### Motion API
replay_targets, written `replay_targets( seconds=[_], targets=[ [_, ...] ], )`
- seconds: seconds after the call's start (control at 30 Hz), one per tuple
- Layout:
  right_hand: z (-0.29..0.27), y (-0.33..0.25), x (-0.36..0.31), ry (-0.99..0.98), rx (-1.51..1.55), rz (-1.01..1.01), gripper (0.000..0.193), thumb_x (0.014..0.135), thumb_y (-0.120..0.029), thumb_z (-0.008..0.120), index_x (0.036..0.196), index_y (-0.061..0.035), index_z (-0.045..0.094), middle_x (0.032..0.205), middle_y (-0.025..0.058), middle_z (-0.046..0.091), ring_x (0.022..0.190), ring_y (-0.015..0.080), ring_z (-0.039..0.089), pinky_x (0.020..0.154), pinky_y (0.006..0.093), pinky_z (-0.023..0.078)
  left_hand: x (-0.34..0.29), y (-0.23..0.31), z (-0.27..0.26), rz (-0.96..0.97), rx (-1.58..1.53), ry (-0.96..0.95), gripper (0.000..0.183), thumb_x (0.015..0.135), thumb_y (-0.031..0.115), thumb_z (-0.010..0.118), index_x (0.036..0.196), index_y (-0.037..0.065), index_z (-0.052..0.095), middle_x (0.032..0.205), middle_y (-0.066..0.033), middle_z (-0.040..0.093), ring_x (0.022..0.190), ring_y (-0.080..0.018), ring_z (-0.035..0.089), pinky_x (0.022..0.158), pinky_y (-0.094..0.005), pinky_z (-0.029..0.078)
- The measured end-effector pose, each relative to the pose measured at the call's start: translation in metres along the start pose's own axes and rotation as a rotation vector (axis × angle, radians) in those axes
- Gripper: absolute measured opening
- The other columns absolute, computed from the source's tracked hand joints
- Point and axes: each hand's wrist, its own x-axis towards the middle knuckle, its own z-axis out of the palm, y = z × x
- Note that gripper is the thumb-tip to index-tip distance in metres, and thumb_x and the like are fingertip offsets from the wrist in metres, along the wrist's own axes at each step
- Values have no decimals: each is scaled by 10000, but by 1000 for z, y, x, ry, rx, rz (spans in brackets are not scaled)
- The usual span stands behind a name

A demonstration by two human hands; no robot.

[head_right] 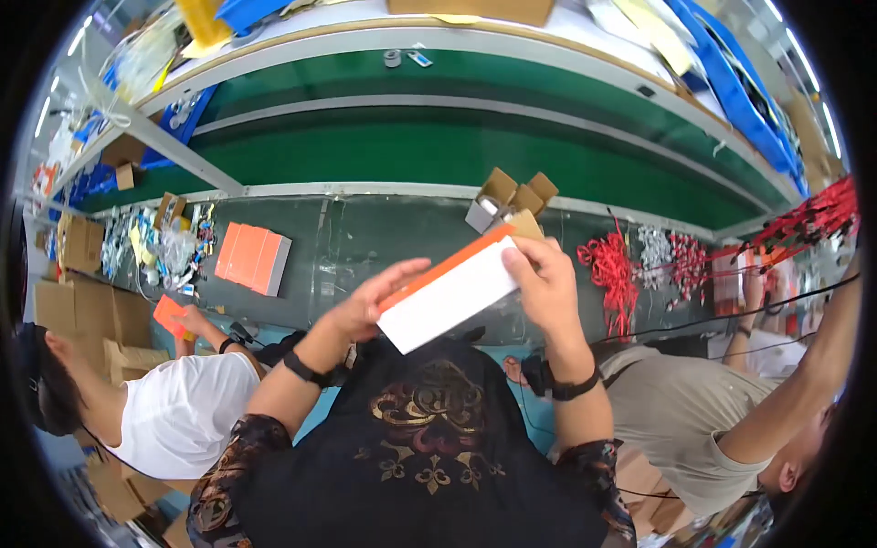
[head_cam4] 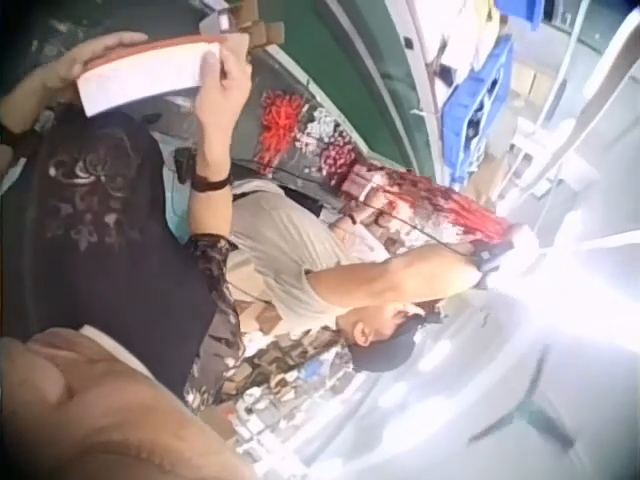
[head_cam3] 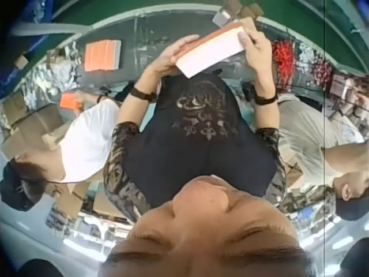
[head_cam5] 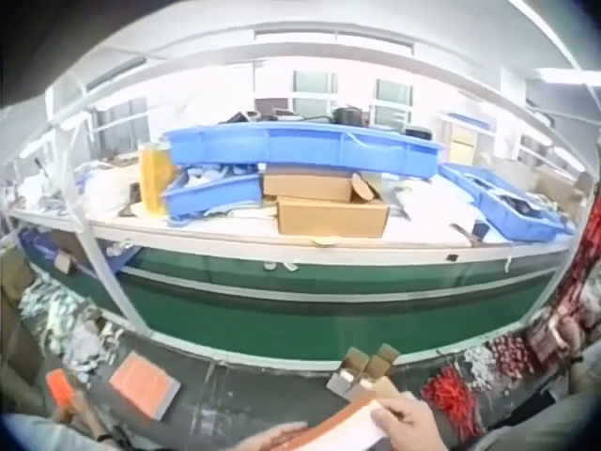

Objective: The person packs a box with a white insert and a red lanyard, then untangles another lanyard to attach a white plastic clip to it.

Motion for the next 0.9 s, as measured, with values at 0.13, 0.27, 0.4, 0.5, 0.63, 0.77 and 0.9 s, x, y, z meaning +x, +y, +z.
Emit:
replay_targets(
  seconds=[0.13, 0.27, 0.4, 0.5, 0.63, 0.77, 0.9],
  targets=[
    [15, 17, -15, 123, 537, 291, 258, 974, -163, 624, 1134, 31, 686, 1031, 55, 694, 979, 140, 610, 885, 301, 467, -19, -2, 49, 337, -238, 87, 980, 770, 97, 810, 1541, 28, 208, 1494, -197, 424, 1366, -299, 460, 1145, -425, 369],
    [2, 25, -10, -14, 742, 230, 353, 984, -216, 629, 1241, 25, 607, 1193, 116, 682, 1086, 209, 657, 979, 343, 486, -20, 9, 58, 479, 80, 359, 858, 736, -66, 743, 1464, 25, 298, 1459, -223, 462, 1332, -272, 498, 1114, -413, 414],
    [-17, 23, 5, -206, 801, 301, 343, 950, -170, 670, 1229, 23, 620, 1183, 102, 688, 1087, 213, 662, 975, 358, 500, -14, 24, 56, 522, 114, 236, 746, 730, -74, 739, 1383, 16, 390, 1459, -205, 469, 1321, -245, 503, 1110, -403, 419],
    [-13, 17, 11, -110, 607, 237, 314, 940, -131, 678, 1213, 19, 634, 1158, 89, 697, 1055, 195, 669, 940, 332, 514, -11, 25, 47, 532, 135, 181, 708, 737, -72, 737, 1365, 9, 421, 1466, -205, 466, 1319, -237, 503, 1108, -393, 417],
    [-9, 11, 15, -83, 409, 124, 272, 952, -85, 662, 1195, 35, 640, 1146, 88, 694, 1031, 160, 652, 922, 307, 496, -11, 12, 45, 564, 88, 286, 734, 746, -33, 792, 1376, 10, 419, 1378, -146, 527, 1255, -194, 539, 1062, -367, 452],
    [-4, 7, 19, -34, 518, 17, 238, 959, -80, 646, 1172, 27, 646, 1098, 78, 705, 967, 147, 676, 830, 268, 529, -11, 15, 44, 556, 144, 330, 729, 747, 3, 845, 1348, -5, 432, 1259, -82, 564, 1180, -160, 570, 1008, -340, 491],
    [-7, 6, 20, -36, 591, -2, 278, 962, -92, 655, 1197, 55, 633, 1144, 104, 693, 1031, 171, 653, 922, 301, 493, -11, 22, 48, 566, 161, 325, 713, 745, 1, 843, 1334, -2, 442, 1260, -84, 570, 1175, -156, 572, 1006, -335, 489]
  ],
)
